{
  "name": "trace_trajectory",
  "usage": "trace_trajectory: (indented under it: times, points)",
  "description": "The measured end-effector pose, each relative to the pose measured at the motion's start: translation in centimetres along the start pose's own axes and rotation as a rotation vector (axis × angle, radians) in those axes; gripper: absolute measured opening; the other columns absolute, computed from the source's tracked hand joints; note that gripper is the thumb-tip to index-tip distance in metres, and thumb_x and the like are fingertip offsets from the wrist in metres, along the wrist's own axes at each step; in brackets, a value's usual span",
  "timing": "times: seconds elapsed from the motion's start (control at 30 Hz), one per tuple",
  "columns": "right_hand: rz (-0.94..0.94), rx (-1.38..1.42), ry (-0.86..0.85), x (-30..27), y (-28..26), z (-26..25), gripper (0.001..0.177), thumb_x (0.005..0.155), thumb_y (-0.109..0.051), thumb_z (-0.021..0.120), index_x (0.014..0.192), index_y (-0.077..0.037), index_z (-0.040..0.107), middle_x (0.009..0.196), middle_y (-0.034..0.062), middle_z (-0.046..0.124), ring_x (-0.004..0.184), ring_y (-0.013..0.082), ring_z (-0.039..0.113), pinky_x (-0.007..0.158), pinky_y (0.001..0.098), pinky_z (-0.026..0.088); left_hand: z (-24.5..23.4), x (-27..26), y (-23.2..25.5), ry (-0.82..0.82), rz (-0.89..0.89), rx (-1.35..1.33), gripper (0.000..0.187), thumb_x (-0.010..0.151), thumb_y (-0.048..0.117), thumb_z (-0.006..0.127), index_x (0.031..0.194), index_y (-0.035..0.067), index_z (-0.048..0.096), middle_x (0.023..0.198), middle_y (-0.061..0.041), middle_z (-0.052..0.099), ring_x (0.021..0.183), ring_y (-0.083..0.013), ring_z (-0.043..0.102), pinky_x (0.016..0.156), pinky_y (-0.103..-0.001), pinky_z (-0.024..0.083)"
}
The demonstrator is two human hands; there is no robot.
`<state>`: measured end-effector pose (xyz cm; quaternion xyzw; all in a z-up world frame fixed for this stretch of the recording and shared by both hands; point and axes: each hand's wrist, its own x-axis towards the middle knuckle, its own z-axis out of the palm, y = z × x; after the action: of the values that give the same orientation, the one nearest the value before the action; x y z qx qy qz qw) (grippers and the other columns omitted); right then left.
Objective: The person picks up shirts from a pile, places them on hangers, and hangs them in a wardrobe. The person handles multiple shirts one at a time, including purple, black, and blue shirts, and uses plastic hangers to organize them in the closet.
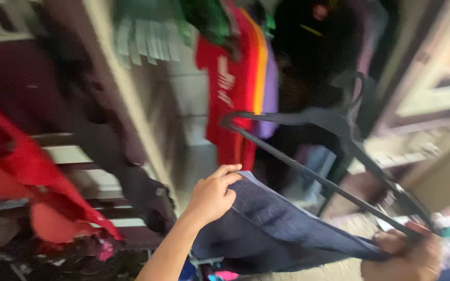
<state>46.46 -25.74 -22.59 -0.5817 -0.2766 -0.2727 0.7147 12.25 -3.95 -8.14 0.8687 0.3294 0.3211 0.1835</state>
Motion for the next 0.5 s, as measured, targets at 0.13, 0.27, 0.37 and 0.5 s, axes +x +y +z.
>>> trace_trajectory:
  times: [0.13,0.27,0.37,0.5]
  points:
    - [0.227,0.610,-0.011,1.3,12.5,-16.0,0.024,0.121,-0.024,0.049,0.115,-0.002,0.051,0.088,0.0044,0.054,0.074,0.0124,0.052,0.078,0.0301,0.051,5.7,1.2,3.0,-0.305,0.194,-0.186,0.037,0.076,0.005,0.063,0.103,0.019,0.084,0.132,0.002,0.070,0.105,-0.0247,0.073,0.087,-0.039,0.056]
    - [0.394,0.983,-0.073,1.7,13.7,-30.9,0.028,0.119,-0.018,0.045,0.094,-0.007,0.044,0.082,0.0004,0.041,0.073,0.0097,0.046,0.083,0.0279,0.050,11.0,1.5,7.4,-0.674,-0.041,-0.399,0.049,0.073,0.004,0.056,0.115,0.014,0.079,0.122,0.000,0.075,0.086,-0.0185,0.077,0.080,-0.033,0.064]
    - [0.474,1.009,0.077,2.8,10.9,-34.5,0.034,0.117,-0.016,0.041,0.084,-0.013,0.041,0.077,-0.0027,0.038,0.066,0.0072,0.043,0.078,0.0247,0.047,14.0,1.4,10.0,-0.762,0.121,-0.337,0.055,0.071,0.003,0.062,0.124,0.011,0.072,0.117,-0.007,0.072,0.078,-0.0183,0.074,0.076,-0.030,0.059]
    - [0.474,0.732,0.382,4.3,5.0,-34.2,0.035,0.123,-0.027,0.040,0.090,-0.016,0.045,0.077,-0.0066,0.035,0.062,0.0047,0.036,0.072,0.0209,0.041,17.0,0.4,12.2,-0.999,0.012,-0.645,0.060,0.076,-0.001,0.059,0.134,0.008,0.073,0.091,-0.010,0.064,0.068,-0.0131,0.062,0.066,-0.027,0.053]
